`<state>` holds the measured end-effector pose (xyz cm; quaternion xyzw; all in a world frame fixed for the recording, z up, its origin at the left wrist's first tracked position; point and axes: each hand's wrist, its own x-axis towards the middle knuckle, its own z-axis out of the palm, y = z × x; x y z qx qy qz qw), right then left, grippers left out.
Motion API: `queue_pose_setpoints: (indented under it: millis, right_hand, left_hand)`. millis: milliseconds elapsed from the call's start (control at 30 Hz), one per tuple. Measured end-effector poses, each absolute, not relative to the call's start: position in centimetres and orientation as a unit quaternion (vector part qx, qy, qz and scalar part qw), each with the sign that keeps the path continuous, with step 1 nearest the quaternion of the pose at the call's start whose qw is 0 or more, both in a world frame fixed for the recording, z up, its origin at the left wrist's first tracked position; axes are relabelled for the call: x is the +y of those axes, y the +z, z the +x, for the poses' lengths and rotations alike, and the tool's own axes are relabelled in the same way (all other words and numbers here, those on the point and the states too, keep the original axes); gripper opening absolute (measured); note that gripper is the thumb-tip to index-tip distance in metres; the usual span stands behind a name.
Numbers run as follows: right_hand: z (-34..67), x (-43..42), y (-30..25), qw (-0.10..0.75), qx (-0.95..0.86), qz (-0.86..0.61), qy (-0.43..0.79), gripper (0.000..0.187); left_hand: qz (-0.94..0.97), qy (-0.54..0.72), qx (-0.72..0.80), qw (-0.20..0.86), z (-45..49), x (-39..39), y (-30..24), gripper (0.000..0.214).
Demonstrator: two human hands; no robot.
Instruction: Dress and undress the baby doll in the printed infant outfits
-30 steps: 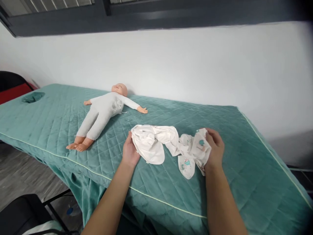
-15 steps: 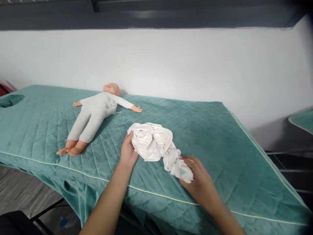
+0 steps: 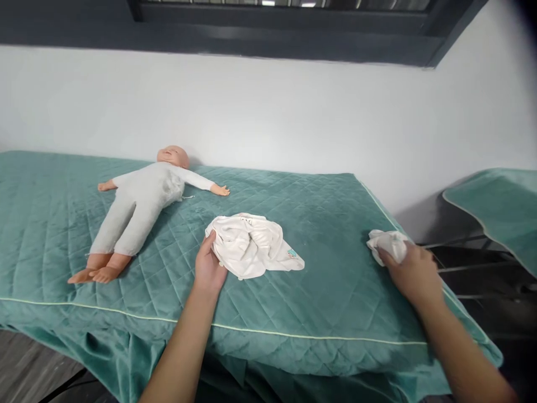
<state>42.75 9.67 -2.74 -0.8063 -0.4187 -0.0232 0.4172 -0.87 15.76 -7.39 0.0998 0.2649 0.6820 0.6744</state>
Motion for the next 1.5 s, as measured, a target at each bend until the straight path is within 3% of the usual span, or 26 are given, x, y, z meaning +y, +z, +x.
queue_pose_setpoints:
  millis: [100, 267, 400, 467, 567, 633, 767, 833, 967, 1067, 1267, 1500]
  right_hand:
    - [42.5, 9.3, -5.6, 0.369, -0.436, -0.82, -0.022, 0.057]
    - [39.9, 7.3, -6.2, 0.369, -0.441, -0.804, -0.153, 0.064]
    - [35.9, 6.2, -5.1, 0.39, -0.518, -0.744, -0.163, 0.065]
    - [32.8, 6.3, -4.0, 0.436, -0.585, -0.678, -0.095, 0.062]
    - [27.4, 7.7, -0.7, 0.442, -0.668, -0.586, 0.122, 0.06]
    - [24.0, 9.3, 2.5, 0.43, -0.688, -0.524, 0.26, 0.054]
    - [19.4, 12.6, 8.7, 0.356, -0.778, -0.362, 0.37, 0.037]
    - [18.2, 13.5, 11.2, 0.296, -0.816, -0.358, 0.344, 0.026]
    - [17.8, 12.8, 14.9, 0.264, -0.823, -0.415, 0.284, 0.036]
    - [18.3, 11.3, 17.0, 0.213, -0.836, -0.425, 0.273, 0.036]
    - [19.5, 9.2, 18.5, 0.228, -0.836, -0.497, 0.054, 0.005]
    - [18.9, 8.3, 18.9, 0.233, -0.826, -0.513, -0.013, 0.005]
  left_hand:
    - [0.104, 0.681, 0.27, 0.672, -0.8, 15.7, -7.4, 0.033]
    - [0.086, 0.685, 0.265, 0.673, -0.8, 15.6, -7.1, 0.023]
    - [0.116, 0.64, 0.28, 0.706, -1.8, 16.4, -6.2, 0.021]
    - [0.182, 0.619, 0.298, 0.703, -2.5, 16.9, -5.0, 0.017]
    - [0.338, 0.577, 0.322, 0.67, -3.2, 17.2, -1.5, 0.017]
    - [0.466, 0.515, 0.34, 0.634, -3.3, 16.7, 1.9, 0.019]
    - [0.686, 0.431, 0.319, 0.492, -3.1, 14.9, 8.6, 0.013]
    - [0.762, 0.436, 0.301, 0.373, -3.3, 14.0, 11.1, 0.019]
    - [0.837, 0.445, 0.291, 0.125, -4.1, 12.6, 13.4, 0.025]
    - [0.836, 0.468, 0.287, 0.016, -4.6, 11.9, 13.9, 0.023]
    - [0.804, 0.516, 0.279, -0.096, -4.5, 11.6, 14.1, 0.014]
    - [0.791, 0.53, 0.279, -0.127, -4.0, 11.9, 13.9, 0.016]
